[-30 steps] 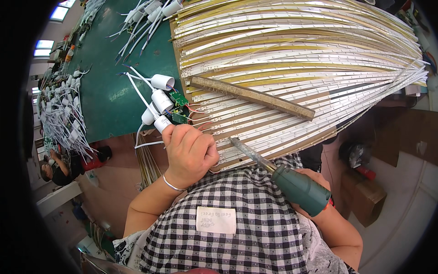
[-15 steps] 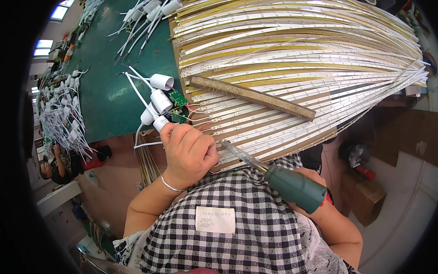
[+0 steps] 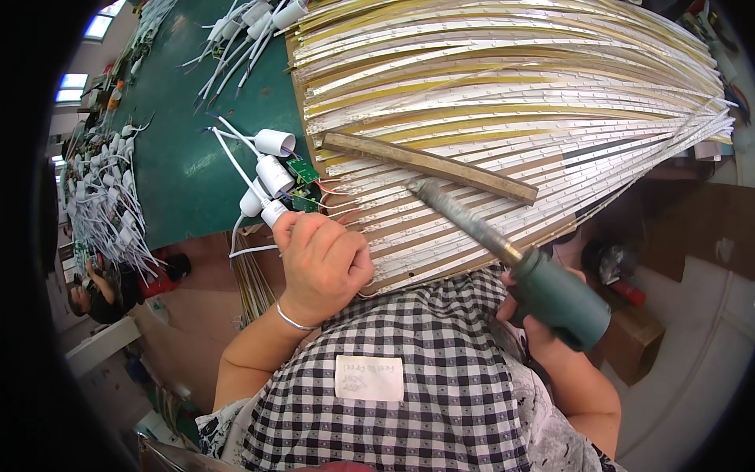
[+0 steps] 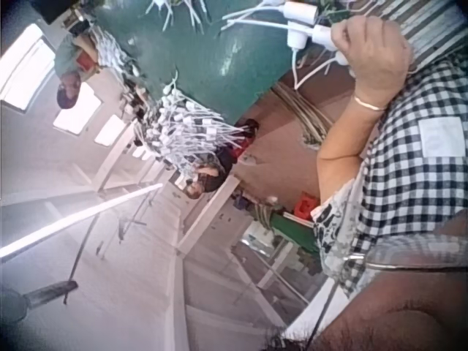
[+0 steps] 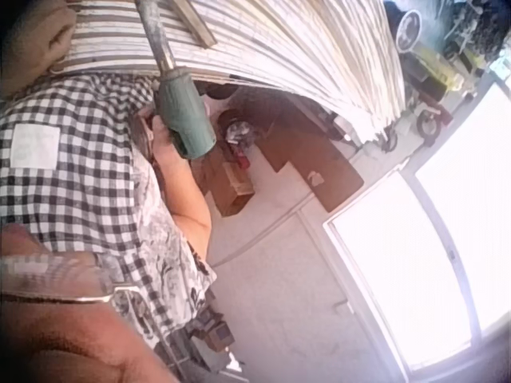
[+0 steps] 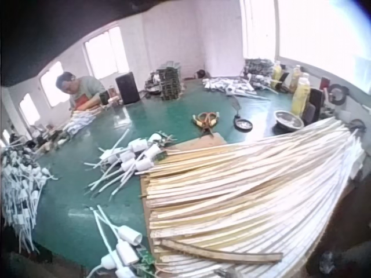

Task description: The person solders electronic wire components onto the ends of LED light strips using a soldering gun.

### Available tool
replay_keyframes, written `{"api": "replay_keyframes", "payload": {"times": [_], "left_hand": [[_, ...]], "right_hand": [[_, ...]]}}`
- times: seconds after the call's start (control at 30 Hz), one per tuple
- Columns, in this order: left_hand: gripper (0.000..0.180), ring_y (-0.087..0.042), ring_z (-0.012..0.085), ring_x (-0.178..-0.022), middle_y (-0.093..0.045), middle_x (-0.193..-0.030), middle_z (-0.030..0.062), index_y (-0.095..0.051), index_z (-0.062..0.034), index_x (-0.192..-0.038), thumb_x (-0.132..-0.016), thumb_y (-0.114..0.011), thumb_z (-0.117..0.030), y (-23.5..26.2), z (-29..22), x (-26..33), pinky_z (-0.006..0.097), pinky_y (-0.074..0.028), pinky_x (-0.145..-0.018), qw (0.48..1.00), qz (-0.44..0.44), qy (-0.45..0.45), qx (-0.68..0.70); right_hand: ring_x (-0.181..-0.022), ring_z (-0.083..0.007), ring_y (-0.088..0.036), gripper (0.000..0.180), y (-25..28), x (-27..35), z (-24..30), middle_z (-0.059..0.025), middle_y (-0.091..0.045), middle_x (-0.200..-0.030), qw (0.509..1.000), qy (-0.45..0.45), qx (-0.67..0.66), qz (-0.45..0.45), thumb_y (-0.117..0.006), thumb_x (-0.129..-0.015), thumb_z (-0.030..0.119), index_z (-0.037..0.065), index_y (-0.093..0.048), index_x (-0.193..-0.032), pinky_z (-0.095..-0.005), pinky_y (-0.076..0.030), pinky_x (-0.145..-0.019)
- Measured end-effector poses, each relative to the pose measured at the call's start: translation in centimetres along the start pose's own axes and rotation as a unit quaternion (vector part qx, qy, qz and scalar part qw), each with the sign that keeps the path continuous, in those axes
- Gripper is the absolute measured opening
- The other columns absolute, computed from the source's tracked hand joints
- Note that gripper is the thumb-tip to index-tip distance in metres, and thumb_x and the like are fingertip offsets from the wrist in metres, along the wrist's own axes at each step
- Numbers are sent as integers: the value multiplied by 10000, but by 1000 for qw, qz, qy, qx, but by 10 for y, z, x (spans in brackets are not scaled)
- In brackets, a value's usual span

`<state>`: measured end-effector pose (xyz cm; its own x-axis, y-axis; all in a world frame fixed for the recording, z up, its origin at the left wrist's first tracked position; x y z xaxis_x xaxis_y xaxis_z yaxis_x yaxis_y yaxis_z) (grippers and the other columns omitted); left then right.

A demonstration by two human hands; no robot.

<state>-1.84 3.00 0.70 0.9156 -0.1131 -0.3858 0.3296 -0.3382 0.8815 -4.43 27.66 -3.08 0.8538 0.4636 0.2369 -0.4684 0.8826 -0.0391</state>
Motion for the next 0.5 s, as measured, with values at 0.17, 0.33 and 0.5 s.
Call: {"api": "replay_keyframes", "payload": {"times": [0.17,0.33,0.5], "left_hand": [[158,-515,205,-794,-513,-729,-3,-570,-117,-705,-598,-669,-56,1,-1,-1,396,-341,-798,1000,7,2,-9],[158,-514,205,-782,-506,-717,-1,-568,-115,-708,-602,-672,-59,0,0,-3,391,-337,-788,1000,16,11,-17],[171,-491,209,-869,-522,-811,-12,-600,-132,-748,-611,-686,-76,3,-2,0,380,-311,-794,998,42,34,-23]], "right_hand": [[-585,-150,-565,730,8,-7,5,-88,-553,-1038,995,-15,-63,-69,-620,-796,547,-46,-447,-1184,-284,-476,-561],[-617,-150,-559,736,19,-12,5,-101,-583,-914,994,-37,-69,-69,-622,-778,572,-45,-466,-1148,-278,-466,-611],[-706,-165,-561,756,25,-22,8,-102,-579,-908,990,-38,-102,-94,-649,-753,571,-47,-466,-1149,-324,-455,-759]]}}
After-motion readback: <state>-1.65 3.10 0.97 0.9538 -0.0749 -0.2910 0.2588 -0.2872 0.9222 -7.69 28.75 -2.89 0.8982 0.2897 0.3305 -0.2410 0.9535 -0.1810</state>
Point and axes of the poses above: each hand's wrist, its own x-axis away from the middle knuckle, its own y-axis out of the back of the hand, z = x × y, the point moved 8 cm from there along -x, towards the middle knuckle
